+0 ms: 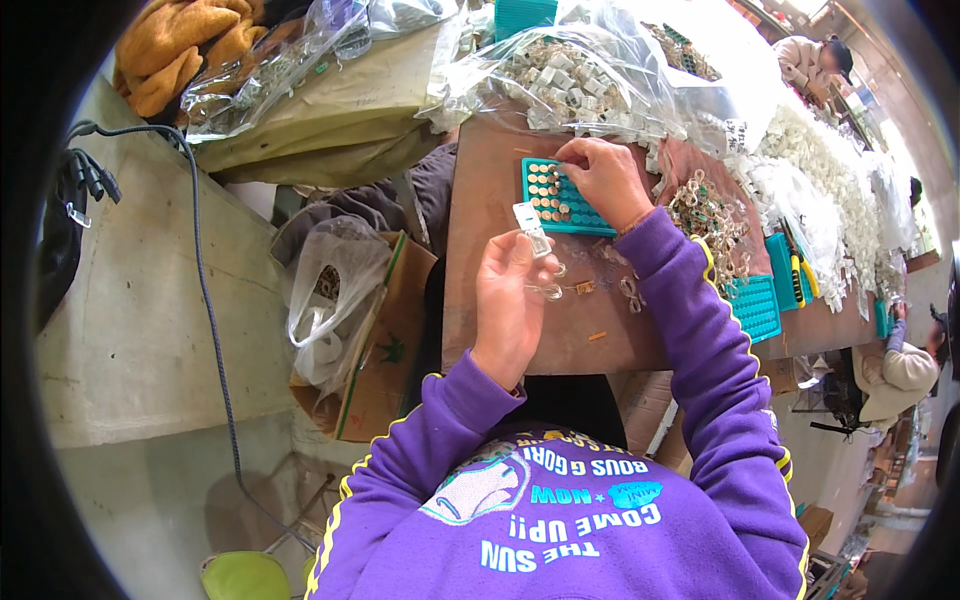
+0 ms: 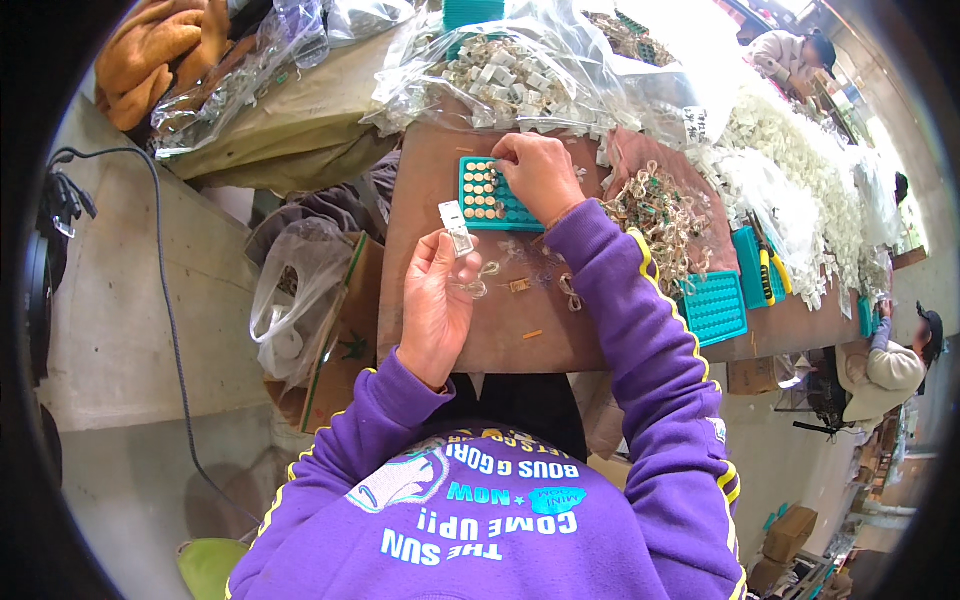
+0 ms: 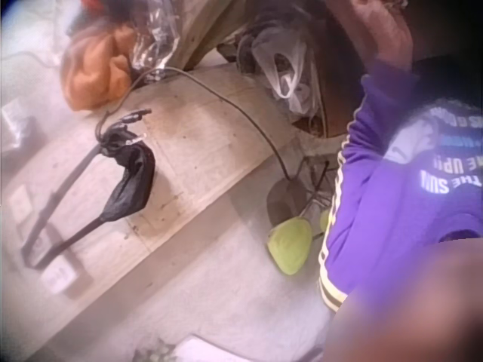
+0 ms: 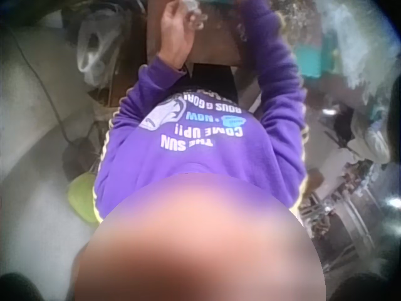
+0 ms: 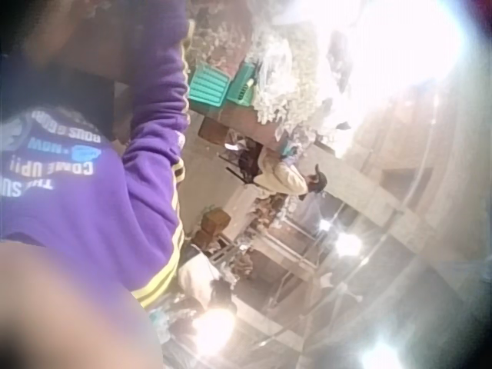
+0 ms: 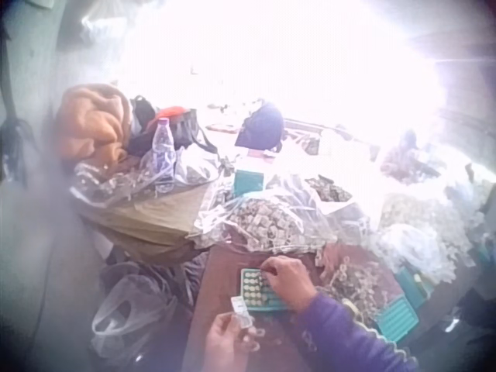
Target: The person repeatedly picks small white plastic housings and LED modules from a pile, inserts the LED into the housing, and places the assembled unit into a teal tray. The person occasionally tests the LED by pressing it to confirm it lights up before placing it in the tray.
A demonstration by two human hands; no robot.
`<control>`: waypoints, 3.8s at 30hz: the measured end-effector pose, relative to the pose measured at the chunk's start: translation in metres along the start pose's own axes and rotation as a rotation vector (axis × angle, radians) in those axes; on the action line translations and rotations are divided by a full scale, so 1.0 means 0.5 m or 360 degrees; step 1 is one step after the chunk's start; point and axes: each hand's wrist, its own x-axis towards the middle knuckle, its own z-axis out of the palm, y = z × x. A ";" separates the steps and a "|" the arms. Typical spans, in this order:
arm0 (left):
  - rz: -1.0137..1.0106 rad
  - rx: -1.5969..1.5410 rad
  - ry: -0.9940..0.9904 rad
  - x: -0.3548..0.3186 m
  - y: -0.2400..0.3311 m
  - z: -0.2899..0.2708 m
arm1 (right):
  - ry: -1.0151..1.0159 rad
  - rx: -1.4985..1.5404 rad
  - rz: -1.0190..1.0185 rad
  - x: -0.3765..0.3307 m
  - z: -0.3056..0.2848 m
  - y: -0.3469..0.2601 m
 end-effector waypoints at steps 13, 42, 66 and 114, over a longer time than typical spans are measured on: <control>-0.0065 0.0032 0.0077 -0.003 0.006 0.008 | -0.0084 0.0030 -0.0140 0.019 -0.018 -0.027; -0.0116 0.0331 -0.0127 -0.006 0.012 0.003 | 0.0009 0.0390 -0.0293 -0.138 -0.084 -0.152; -0.0113 0.0161 -0.0007 0.003 0.003 0.002 | -0.0051 -0.0045 -0.0144 -0.019 0.000 0.022; -0.0476 0.0265 -0.0312 -0.039 0.024 0.040 | -0.0329 0.1665 0.0769 -0.199 -0.114 -0.126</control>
